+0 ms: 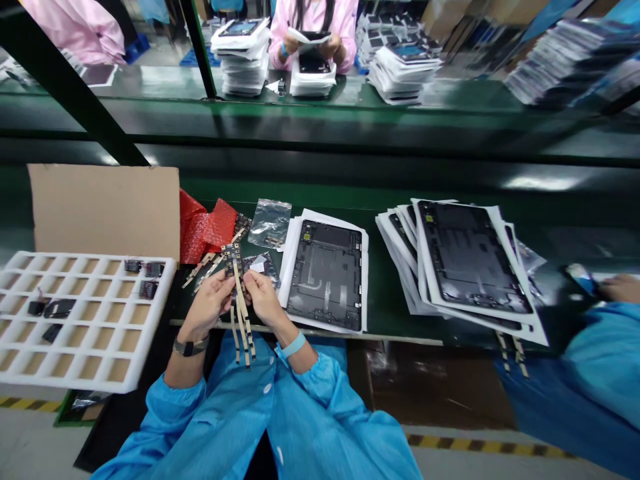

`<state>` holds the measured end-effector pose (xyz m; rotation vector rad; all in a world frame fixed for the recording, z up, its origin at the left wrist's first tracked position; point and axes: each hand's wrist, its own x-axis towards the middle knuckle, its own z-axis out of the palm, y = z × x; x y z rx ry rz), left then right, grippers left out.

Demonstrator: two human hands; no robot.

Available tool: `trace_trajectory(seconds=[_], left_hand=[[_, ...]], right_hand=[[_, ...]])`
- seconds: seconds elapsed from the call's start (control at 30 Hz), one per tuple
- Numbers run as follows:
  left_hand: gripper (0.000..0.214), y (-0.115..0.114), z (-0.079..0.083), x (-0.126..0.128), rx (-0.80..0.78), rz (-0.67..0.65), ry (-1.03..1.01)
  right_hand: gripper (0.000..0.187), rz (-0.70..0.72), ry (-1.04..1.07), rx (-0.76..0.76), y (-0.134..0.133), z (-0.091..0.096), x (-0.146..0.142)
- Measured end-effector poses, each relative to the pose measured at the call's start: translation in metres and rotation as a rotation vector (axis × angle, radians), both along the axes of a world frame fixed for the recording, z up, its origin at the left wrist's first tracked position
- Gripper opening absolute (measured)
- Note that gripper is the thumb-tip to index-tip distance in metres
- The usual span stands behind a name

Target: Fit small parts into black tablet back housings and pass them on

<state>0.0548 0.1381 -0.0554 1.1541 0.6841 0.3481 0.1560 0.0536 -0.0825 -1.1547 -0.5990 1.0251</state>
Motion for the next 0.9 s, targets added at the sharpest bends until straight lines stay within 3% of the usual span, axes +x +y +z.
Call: trace_trajectory(seconds=[0.3,0.53,0.9], left_hand=[[0.056,0.006,0.003,-0.002,0.012,-0.015,0.043],[0.052,0.006,0.001,-0.001,0.173,0.04,0.096],[0.049,0.006,0.0,-0.006,0.218,0.025,0.138]], right_hand=[[0.063,0.034,-0.006,-0.026,0.005,-0.003,-0.001],[0.048,-0.076,-0.62,-0.162,0.001,0.008,0.011],[0.037,-0.15,-0.776,-0.145,0.005,0.007,0.002]])
